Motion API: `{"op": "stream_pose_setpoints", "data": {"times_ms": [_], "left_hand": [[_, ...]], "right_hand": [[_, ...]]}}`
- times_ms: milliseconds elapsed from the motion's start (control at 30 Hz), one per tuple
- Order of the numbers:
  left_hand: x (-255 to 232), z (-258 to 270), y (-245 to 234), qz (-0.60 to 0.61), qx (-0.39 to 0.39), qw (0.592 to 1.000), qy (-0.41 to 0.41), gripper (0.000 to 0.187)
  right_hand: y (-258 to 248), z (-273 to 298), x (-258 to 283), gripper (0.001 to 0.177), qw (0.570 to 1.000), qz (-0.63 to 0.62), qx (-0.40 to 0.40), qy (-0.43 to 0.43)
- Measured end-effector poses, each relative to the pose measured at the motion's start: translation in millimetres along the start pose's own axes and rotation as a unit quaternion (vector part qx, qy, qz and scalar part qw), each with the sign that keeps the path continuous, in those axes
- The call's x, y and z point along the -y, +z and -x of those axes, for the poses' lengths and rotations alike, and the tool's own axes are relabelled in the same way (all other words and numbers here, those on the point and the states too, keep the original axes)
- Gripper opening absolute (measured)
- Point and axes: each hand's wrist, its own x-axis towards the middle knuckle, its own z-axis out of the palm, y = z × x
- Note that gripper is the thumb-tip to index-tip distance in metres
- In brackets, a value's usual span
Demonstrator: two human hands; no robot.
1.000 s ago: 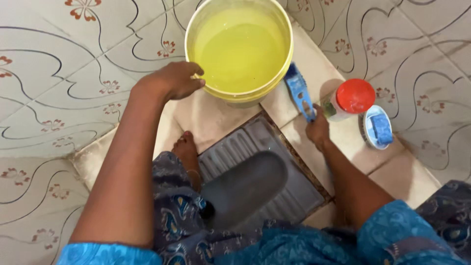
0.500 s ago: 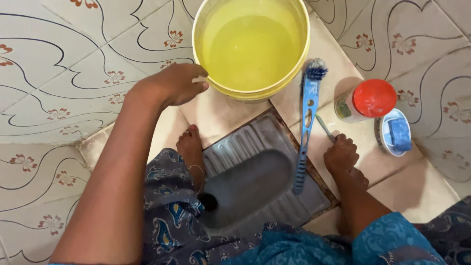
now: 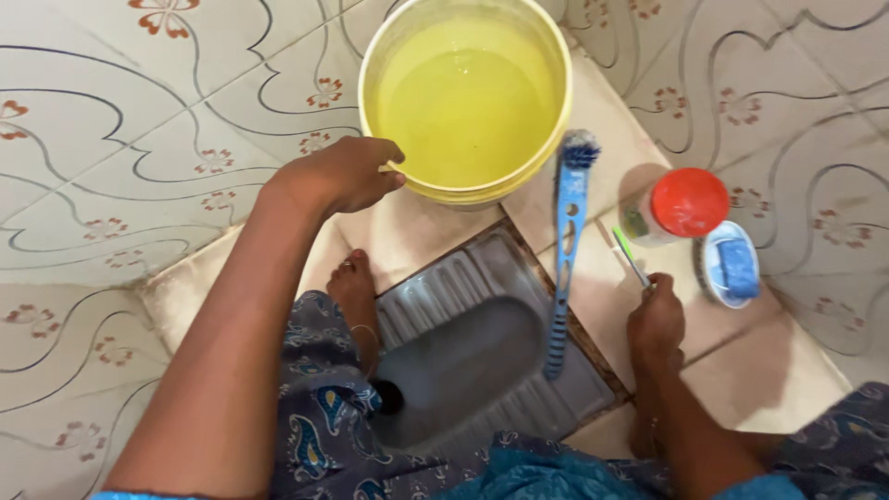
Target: The person scrubs a wall-mounted faucet with a toothbrush while rinsing it with water from a yellow bucket. They then use a blue scrub brush to clean the faucet and surrounding tiles, rinsing the brush in the bucket between scrubbing actions.
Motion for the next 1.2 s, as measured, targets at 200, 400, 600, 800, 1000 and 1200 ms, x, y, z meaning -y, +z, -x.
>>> {"op": "stream_pose_setpoints", "data": {"times_ms": [200,400,600,800,1000,1200], "left_hand": [[-17,-3,7,0.075,-0.033,0.99,0.113,0.049],[-76,10,28,0.113,-0.314,0.87,0.364,0.057],[-129,48,47,-0.121,-0.254,0.913,0.294,0.027],[-133,60,34,0.139,-0.276,0.912,0.269,0.028],[-139,55,36,0.251,-0.269,0.886,0.283,0.03],[-130,46,40,0.267,-0.223,0.896,0.277,0.036]], "right_hand": [[-58,17,50,0.018,0.972,-0.218,-0.087,0.017],[-128,-6,156,0.027,0.952,-0.245,0.033,-0.182],[-201,-21,210,0.022,0.906,-0.211,0.06,-0.362],[-251,-42,212,0.025,0.774,-0.585,0.149,-0.191],[-210,-49,194,0.023,0.724,-0.678,0.104,-0.073],[-80,-118,12,0.01,0.916,-0.309,-0.253,0.028]]}}
